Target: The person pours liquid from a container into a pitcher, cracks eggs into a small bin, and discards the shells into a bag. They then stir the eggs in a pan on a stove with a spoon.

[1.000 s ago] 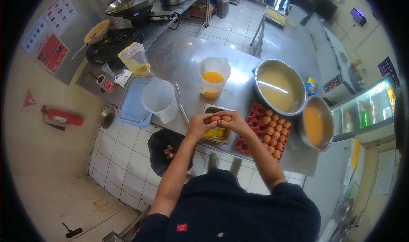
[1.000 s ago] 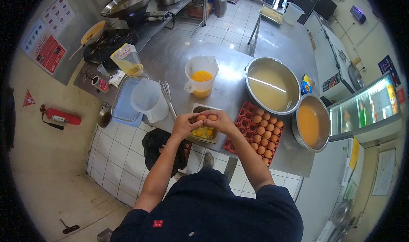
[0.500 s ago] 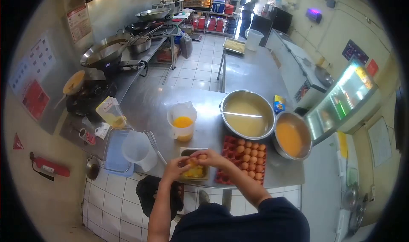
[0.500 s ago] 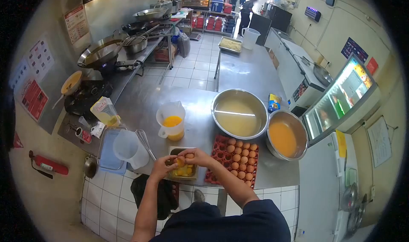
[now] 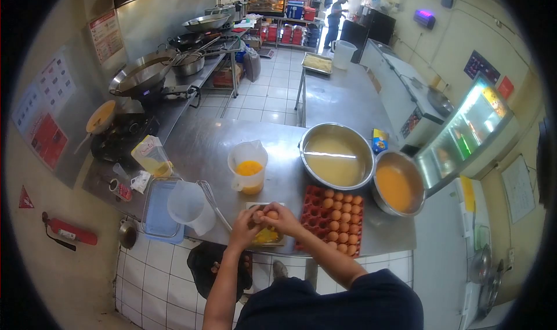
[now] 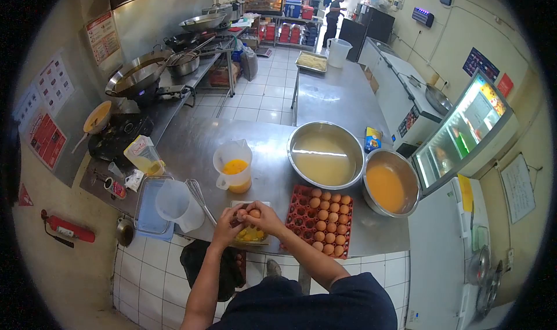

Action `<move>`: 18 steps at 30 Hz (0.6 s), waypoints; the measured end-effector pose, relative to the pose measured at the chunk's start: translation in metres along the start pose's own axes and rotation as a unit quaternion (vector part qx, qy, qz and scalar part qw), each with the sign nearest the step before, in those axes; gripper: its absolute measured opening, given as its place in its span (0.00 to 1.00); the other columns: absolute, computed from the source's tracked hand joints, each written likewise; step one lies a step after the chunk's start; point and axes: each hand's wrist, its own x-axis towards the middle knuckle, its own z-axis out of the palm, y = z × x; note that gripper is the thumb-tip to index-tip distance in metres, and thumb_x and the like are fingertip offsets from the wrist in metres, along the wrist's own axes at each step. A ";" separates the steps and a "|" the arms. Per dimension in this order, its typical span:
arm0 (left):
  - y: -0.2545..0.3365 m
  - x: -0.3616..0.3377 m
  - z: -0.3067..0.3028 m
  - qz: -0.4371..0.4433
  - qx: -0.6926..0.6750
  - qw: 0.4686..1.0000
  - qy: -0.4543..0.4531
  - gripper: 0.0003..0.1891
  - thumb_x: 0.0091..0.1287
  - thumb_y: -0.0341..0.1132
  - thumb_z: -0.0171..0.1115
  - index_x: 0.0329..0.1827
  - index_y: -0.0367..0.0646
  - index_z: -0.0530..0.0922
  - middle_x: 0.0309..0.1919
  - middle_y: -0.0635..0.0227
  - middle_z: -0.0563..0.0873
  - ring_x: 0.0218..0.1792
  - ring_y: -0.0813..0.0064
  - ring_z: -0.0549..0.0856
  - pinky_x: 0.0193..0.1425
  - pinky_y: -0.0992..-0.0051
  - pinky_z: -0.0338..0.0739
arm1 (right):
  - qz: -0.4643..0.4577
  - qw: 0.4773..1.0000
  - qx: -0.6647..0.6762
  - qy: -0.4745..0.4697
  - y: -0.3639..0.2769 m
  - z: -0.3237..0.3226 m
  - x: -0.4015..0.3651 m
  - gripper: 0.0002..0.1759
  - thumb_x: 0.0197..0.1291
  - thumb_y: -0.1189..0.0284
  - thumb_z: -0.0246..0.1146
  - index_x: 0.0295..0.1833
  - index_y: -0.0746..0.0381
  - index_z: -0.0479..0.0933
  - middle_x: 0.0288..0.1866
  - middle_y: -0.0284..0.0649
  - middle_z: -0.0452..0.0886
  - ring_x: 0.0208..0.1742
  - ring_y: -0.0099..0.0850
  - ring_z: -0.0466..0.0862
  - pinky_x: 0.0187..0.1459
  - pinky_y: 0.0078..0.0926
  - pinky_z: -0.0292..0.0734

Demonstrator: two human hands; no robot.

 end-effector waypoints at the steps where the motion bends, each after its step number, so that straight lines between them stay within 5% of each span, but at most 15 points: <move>1: -0.007 -0.001 0.001 0.005 0.007 1.000 0.001 0.27 0.62 0.25 0.70 0.66 0.39 0.74 0.54 0.60 0.77 0.54 0.66 0.84 0.62 0.70 0.79 | 0.064 0.997 0.041 -0.009 -0.005 -0.001 -0.002 0.20 0.63 0.63 0.69 0.56 0.63 0.78 0.42 0.38 0.85 0.42 0.24 0.84 0.44 0.26 0.81; 3: 0.001 -0.003 -0.001 -0.019 -0.016 1.000 0.008 0.27 0.62 0.27 0.71 0.65 0.39 0.74 0.55 0.60 0.77 0.56 0.66 0.83 0.62 0.69 0.79 | 0.134 0.987 0.085 -0.024 -0.001 -0.003 0.002 0.18 0.62 0.67 0.70 0.54 0.64 0.79 0.43 0.38 0.85 0.44 0.23 0.83 0.46 0.25 0.81; 6: -0.018 -0.009 -0.004 -0.067 -0.098 0.991 0.053 0.28 0.61 0.30 0.73 0.65 0.40 0.75 0.58 0.62 0.79 0.58 0.69 0.81 0.64 0.68 0.76 | 0.027 0.991 0.133 -0.012 0.039 -0.006 0.006 0.18 0.63 0.70 0.68 0.57 0.65 0.78 0.44 0.37 0.84 0.44 0.21 0.82 0.42 0.22 0.80; 7: -0.013 -0.014 -0.005 -0.062 -0.211 0.971 0.094 0.29 0.60 0.31 0.75 0.65 0.40 0.75 0.52 0.64 0.83 0.54 0.70 0.83 0.60 0.71 0.78 | 0.051 0.994 0.098 0.011 0.004 -0.016 -0.004 0.19 0.64 0.64 0.67 0.56 0.64 0.79 0.41 0.35 0.85 0.39 0.23 0.83 0.42 0.24 0.80; 8: -0.007 -0.026 -0.016 -0.086 -0.147 0.977 0.129 0.29 0.60 0.30 0.74 0.66 0.40 0.74 0.53 0.66 0.84 0.54 0.73 0.83 0.60 0.73 0.77 | 0.069 0.981 0.173 0.053 -0.012 -0.021 -0.017 0.18 0.64 0.64 0.67 0.55 0.63 0.80 0.40 0.35 0.85 0.39 0.24 0.83 0.41 0.22 0.79; 13: -0.014 -0.114 -0.061 -0.136 -0.206 0.914 0.321 0.29 0.59 0.28 0.74 0.65 0.43 0.76 0.52 0.67 0.82 0.50 0.78 0.81 0.55 0.76 0.77 | 0.097 0.980 0.088 0.149 -0.018 -0.069 -0.055 0.09 0.67 0.65 0.63 0.46 0.58 0.82 0.36 0.27 0.81 0.33 0.15 0.77 0.30 0.15 0.72; 15: -0.038 -0.159 -0.067 -0.196 -0.174 0.901 0.346 0.29 0.59 0.27 0.74 0.65 0.43 0.76 0.52 0.67 0.82 0.50 0.77 0.82 0.56 0.76 0.77 | 0.179 0.923 0.229 0.255 -0.017 -0.079 -0.068 0.12 0.68 0.60 0.65 0.43 0.58 0.81 0.33 0.27 0.80 0.31 0.15 0.75 0.27 0.15 0.68; 18: -0.074 -0.203 -0.058 -0.256 -0.137 0.880 0.376 0.29 0.60 0.29 0.74 0.65 0.42 0.75 0.51 0.65 0.82 0.51 0.76 0.82 0.57 0.76 0.77 | 0.180 0.959 0.100 0.194 0.017 -0.114 -0.091 0.13 0.68 0.59 0.65 0.43 0.58 0.82 0.36 0.29 0.83 0.30 0.15 0.75 0.28 0.15 0.69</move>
